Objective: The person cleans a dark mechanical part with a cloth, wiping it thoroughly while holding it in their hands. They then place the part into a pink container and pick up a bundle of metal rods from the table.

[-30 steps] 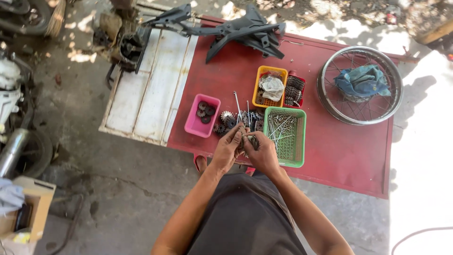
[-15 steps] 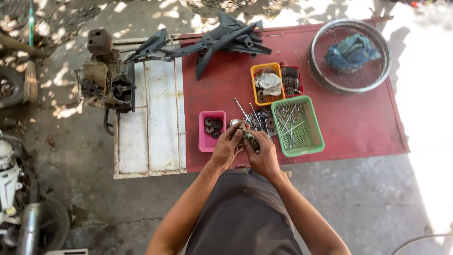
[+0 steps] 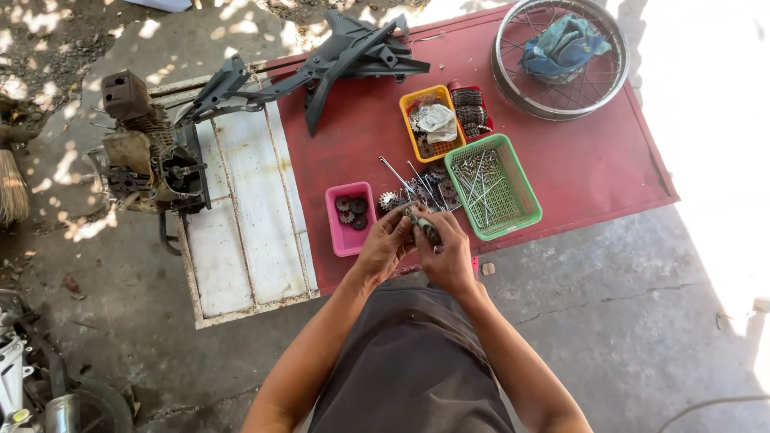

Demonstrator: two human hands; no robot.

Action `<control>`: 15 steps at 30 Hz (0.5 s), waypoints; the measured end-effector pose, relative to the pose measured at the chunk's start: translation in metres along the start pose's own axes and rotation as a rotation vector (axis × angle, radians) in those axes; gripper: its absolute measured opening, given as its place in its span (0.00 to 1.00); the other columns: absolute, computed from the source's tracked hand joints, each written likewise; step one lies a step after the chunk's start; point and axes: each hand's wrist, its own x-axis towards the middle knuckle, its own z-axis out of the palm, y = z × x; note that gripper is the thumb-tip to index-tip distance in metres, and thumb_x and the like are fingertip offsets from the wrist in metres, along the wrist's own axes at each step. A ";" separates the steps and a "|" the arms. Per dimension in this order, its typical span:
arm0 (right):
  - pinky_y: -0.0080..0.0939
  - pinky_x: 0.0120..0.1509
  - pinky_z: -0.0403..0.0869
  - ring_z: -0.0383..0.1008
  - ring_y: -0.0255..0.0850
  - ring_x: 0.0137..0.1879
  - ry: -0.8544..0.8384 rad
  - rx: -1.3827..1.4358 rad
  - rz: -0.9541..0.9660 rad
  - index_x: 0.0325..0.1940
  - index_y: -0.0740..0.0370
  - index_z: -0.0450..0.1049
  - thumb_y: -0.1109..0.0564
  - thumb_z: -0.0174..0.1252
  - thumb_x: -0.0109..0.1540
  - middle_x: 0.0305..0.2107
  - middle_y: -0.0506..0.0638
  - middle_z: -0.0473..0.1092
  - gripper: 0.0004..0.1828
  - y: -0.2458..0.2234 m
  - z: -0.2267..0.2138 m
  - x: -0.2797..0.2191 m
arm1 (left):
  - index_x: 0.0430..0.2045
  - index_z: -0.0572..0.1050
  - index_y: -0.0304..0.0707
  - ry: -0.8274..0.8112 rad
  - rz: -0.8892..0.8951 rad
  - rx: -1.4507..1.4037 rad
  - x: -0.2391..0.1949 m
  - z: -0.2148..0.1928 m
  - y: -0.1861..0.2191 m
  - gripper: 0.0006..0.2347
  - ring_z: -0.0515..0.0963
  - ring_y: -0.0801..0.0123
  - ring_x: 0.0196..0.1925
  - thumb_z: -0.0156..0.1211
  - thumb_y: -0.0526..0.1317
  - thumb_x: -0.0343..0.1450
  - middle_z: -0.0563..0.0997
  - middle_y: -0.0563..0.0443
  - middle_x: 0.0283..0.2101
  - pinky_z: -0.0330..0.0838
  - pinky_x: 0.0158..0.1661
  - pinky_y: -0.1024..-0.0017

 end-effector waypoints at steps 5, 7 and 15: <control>0.51 0.43 0.77 0.80 0.57 0.42 -0.057 -0.030 0.023 0.46 0.56 0.81 0.56 0.66 0.61 0.34 0.54 0.75 0.10 0.024 -0.005 -0.009 | 0.64 0.68 0.31 0.082 0.052 -0.021 0.010 -0.007 -0.009 0.22 0.83 0.57 0.50 0.59 0.42 0.76 0.78 0.37 0.57 0.81 0.53 0.56; 0.55 0.41 0.77 0.79 0.59 0.41 -0.084 -0.070 0.021 0.45 0.57 0.81 0.55 0.67 0.60 0.33 0.55 0.74 0.10 0.041 -0.014 -0.007 | 0.64 0.69 0.32 0.104 0.062 -0.019 0.007 0.004 -0.015 0.22 0.82 0.54 0.52 0.60 0.43 0.76 0.77 0.35 0.59 0.80 0.53 0.54; 0.51 0.41 0.76 0.78 0.57 0.40 -0.065 -0.004 0.005 0.50 0.53 0.81 0.56 0.63 0.65 0.34 0.53 0.74 0.09 0.071 -0.043 0.042 | 0.66 0.67 0.33 0.195 0.136 0.252 0.021 0.059 -0.033 0.24 0.76 0.44 0.59 0.63 0.43 0.75 0.77 0.30 0.57 0.69 0.59 0.41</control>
